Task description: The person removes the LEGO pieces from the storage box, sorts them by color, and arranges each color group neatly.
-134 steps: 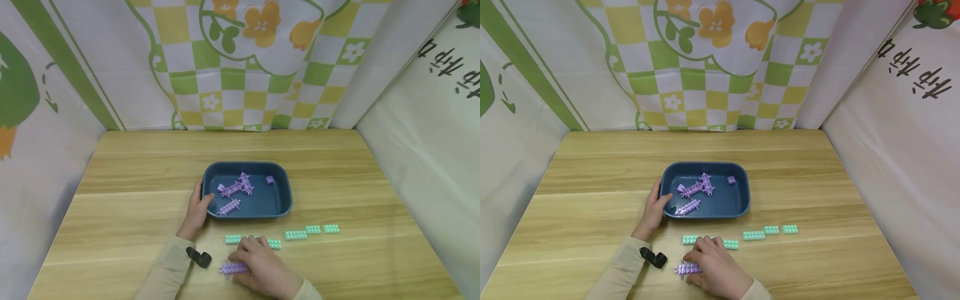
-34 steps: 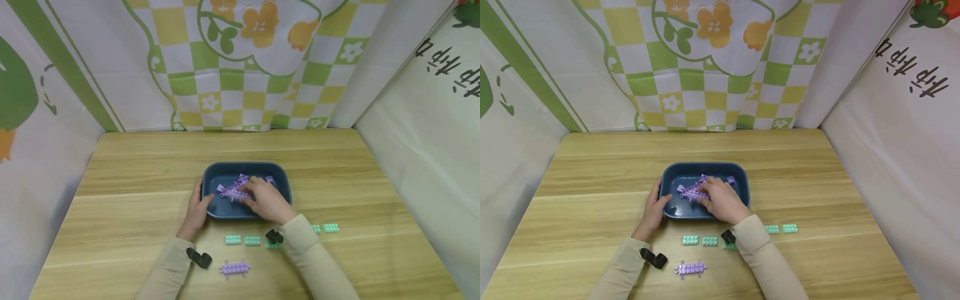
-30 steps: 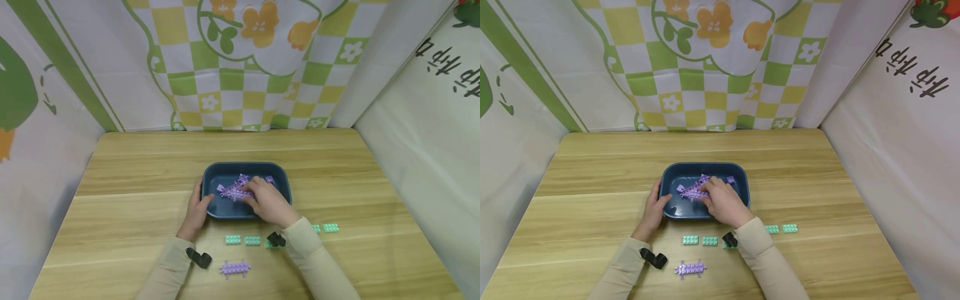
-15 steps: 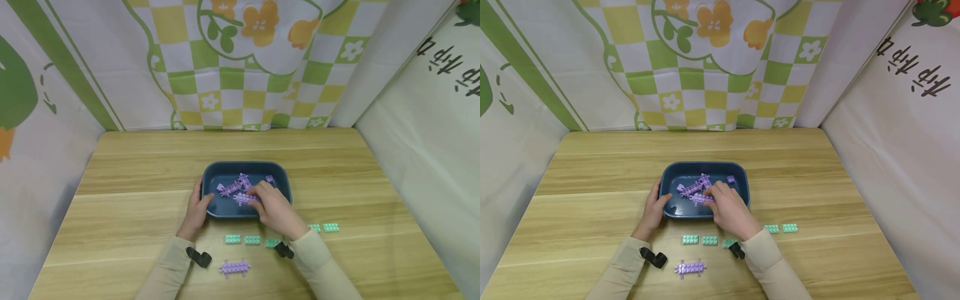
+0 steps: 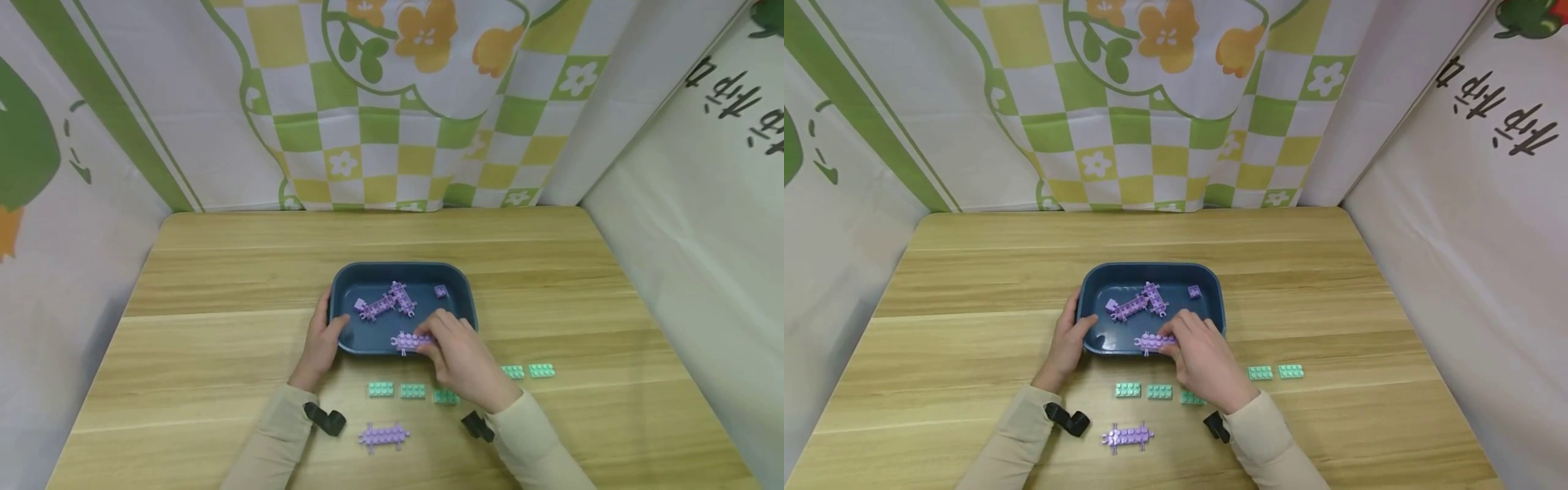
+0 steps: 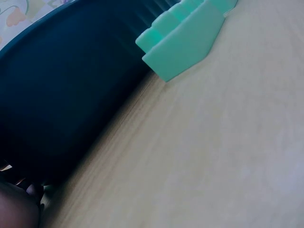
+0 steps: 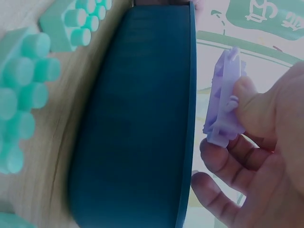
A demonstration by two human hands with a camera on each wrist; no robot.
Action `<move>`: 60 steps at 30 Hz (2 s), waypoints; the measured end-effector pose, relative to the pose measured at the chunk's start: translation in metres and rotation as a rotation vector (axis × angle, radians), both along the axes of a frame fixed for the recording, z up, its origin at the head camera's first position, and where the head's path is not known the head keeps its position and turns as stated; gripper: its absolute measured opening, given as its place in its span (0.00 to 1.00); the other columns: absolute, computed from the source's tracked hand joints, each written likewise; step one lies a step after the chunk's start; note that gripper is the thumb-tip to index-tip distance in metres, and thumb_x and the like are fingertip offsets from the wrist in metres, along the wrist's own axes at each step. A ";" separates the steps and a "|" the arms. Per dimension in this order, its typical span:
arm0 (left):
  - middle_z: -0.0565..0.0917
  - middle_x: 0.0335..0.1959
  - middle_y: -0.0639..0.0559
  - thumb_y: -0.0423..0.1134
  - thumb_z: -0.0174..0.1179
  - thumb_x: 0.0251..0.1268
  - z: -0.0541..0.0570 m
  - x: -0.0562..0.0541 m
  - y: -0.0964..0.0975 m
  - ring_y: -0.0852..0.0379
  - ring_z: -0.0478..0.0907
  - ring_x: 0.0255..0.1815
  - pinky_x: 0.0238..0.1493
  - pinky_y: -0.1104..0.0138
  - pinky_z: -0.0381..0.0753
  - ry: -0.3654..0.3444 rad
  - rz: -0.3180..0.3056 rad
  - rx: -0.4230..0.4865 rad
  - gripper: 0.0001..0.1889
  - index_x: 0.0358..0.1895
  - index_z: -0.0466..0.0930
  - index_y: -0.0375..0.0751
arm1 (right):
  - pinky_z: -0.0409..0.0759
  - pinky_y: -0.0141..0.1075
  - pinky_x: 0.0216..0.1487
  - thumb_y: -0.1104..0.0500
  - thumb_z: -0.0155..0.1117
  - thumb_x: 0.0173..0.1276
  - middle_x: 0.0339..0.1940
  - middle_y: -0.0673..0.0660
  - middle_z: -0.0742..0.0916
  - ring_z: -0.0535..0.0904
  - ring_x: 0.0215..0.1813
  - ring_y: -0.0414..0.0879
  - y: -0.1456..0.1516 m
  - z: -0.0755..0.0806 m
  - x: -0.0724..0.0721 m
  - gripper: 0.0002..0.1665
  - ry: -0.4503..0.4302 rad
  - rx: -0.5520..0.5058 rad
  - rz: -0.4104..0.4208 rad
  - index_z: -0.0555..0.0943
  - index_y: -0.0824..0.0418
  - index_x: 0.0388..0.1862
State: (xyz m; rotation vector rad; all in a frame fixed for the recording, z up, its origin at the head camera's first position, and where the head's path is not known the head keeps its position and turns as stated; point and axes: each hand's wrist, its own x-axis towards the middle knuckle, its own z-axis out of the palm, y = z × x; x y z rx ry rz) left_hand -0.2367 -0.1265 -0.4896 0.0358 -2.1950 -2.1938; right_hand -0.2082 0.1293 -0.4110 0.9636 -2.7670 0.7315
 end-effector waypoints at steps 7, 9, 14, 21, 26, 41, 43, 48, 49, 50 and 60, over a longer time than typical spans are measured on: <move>0.54 0.76 0.37 0.26 0.48 0.68 0.001 0.000 0.000 0.43 0.49 0.76 0.75 0.53 0.45 -0.006 -0.001 0.011 0.33 0.75 0.51 0.33 | 0.69 0.30 0.36 0.58 0.68 0.64 0.38 0.42 0.78 0.71 0.38 0.34 0.006 -0.003 0.007 0.11 -0.011 -0.036 0.025 0.77 0.55 0.43; 0.54 0.76 0.39 0.27 0.49 0.68 0.000 0.001 0.001 0.45 0.49 0.76 0.75 0.54 0.45 0.002 0.004 0.008 0.33 0.76 0.51 0.36 | 0.69 0.30 0.36 0.58 0.68 0.64 0.39 0.41 0.78 0.71 0.38 0.34 0.008 -0.004 0.009 0.11 -0.012 -0.045 0.028 0.77 0.54 0.43; 0.55 0.76 0.40 0.28 0.49 0.68 -0.001 0.002 0.002 0.46 0.49 0.76 0.75 0.54 0.45 0.022 0.012 -0.003 0.33 0.76 0.52 0.37 | 0.68 0.29 0.36 0.58 0.67 0.64 0.41 0.41 0.77 0.71 0.39 0.35 0.014 -0.006 0.015 0.11 0.001 -0.074 0.053 0.78 0.53 0.44; 0.54 0.76 0.35 0.25 0.48 0.67 0.017 0.005 0.003 0.42 0.48 0.76 0.75 0.53 0.45 -0.005 0.000 -0.002 0.33 0.75 0.51 0.31 | 0.72 0.31 0.40 0.60 0.69 0.62 0.42 0.42 0.78 0.74 0.42 0.38 0.019 -0.005 0.023 0.12 0.004 -0.113 0.084 0.79 0.54 0.44; 0.54 0.75 0.33 0.24 0.48 0.67 0.024 0.008 0.004 0.40 0.49 0.76 0.75 0.52 0.45 0.002 -0.003 -0.003 0.32 0.74 0.51 0.28 | 0.76 0.33 0.44 0.61 0.70 0.60 0.42 0.41 0.78 0.73 0.44 0.36 0.024 -0.007 0.029 0.13 -0.005 -0.119 0.072 0.79 0.54 0.43; 0.55 0.76 0.41 0.30 0.49 0.68 -0.002 0.002 0.002 0.45 0.49 0.76 0.75 0.53 0.46 0.021 0.009 -0.010 0.33 0.76 0.52 0.39 | 0.77 0.34 0.44 0.62 0.75 0.52 0.42 0.39 0.78 0.73 0.42 0.35 0.034 -0.012 0.040 0.18 0.008 -0.161 0.093 0.81 0.51 0.42; 0.55 0.76 0.41 0.30 0.49 0.68 -0.002 0.002 0.001 0.45 0.50 0.76 0.75 0.53 0.46 0.020 0.012 -0.013 0.33 0.76 0.52 0.39 | 0.77 0.34 0.44 0.61 0.75 0.52 0.42 0.38 0.78 0.73 0.42 0.35 0.035 -0.012 0.042 0.18 0.002 -0.162 0.095 0.81 0.50 0.41; 0.54 0.76 0.42 0.29 0.49 0.68 -0.001 0.000 0.001 0.45 0.49 0.76 0.75 0.54 0.47 0.006 0.007 -0.009 0.33 0.76 0.51 0.39 | 0.77 0.35 0.45 0.58 0.75 0.53 0.41 0.38 0.78 0.74 0.42 0.35 0.035 -0.014 0.046 0.16 -0.007 -0.158 0.101 0.81 0.48 0.40; 0.54 0.77 0.42 0.29 0.49 0.68 -0.001 0.000 0.001 0.46 0.49 0.76 0.75 0.54 0.47 0.003 0.005 -0.005 0.34 0.76 0.51 0.40 | 0.76 0.36 0.44 0.58 0.75 0.53 0.41 0.38 0.78 0.74 0.42 0.35 0.035 -0.014 0.047 0.16 -0.013 -0.155 0.101 0.81 0.48 0.40; 0.53 0.77 0.42 0.29 0.49 0.69 -0.001 0.000 0.001 0.46 0.49 0.76 0.75 0.54 0.46 0.001 0.003 0.001 0.34 0.77 0.50 0.40 | 0.76 0.36 0.45 0.58 0.75 0.53 0.41 0.38 0.78 0.74 0.42 0.34 0.035 -0.014 0.048 0.16 -0.024 -0.150 0.100 0.81 0.48 0.40; 0.53 0.77 0.43 0.29 0.49 0.69 0.000 -0.001 0.000 0.47 0.48 0.77 0.75 0.56 0.45 -0.008 -0.001 -0.004 0.34 0.77 0.49 0.39 | 0.76 0.37 0.46 0.56 0.76 0.53 0.39 0.36 0.78 0.74 0.42 0.34 0.038 -0.018 0.054 0.15 -0.090 -0.079 0.101 0.82 0.47 0.39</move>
